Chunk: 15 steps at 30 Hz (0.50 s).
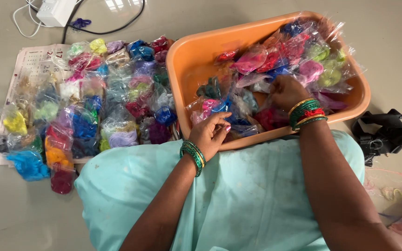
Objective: The person sorts small colorful plastic packets from a plastic tub onto a sheet on the floor.
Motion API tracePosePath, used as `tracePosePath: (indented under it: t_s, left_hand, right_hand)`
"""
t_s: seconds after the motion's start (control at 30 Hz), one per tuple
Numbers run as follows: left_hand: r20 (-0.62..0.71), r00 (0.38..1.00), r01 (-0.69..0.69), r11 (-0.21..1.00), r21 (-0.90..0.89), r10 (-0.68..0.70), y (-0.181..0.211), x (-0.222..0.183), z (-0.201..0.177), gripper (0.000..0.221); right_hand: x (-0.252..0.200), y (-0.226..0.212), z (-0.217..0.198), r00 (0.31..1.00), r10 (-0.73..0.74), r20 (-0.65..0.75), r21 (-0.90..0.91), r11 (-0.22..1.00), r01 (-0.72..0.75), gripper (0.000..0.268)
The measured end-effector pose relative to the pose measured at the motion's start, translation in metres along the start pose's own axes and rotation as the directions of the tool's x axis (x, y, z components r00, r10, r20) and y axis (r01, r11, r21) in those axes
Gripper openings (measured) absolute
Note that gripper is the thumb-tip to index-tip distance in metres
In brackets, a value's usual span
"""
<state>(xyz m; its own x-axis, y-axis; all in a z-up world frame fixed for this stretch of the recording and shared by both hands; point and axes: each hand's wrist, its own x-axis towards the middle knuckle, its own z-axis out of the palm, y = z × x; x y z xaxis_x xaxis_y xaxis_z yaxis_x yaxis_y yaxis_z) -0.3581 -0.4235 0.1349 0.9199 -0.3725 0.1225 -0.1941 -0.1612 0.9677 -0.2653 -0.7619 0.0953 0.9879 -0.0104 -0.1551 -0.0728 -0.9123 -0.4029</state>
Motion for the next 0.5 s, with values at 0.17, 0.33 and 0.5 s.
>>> tracePosePath:
  t_s: [0.17,0.33,0.5]
  left_hand:
    - [0.005,1.0,-0.02,0.999,0.028,0.02,-0.002,0.0,0.001,0.036]
    - [0.002,1.0,-0.022,0.999,0.034,0.022,-0.001,0.001,0.001,0.036]
    - [0.001,1.0,0.008,0.996,0.093,-0.008,0.009,0.002,-0.001,0.036]
  right_hand:
    - [0.003,-0.043,0.016,0.982,-0.046,-0.183,0.19,0.978,0.081,0.033]
    - [0.0,-0.085,0.016,0.973,0.054,0.225,-0.224,0.975,-0.002,0.065]
    - [-0.012,-0.101,0.007,0.981,0.019,0.193,-0.182,0.983,0.017,0.077]
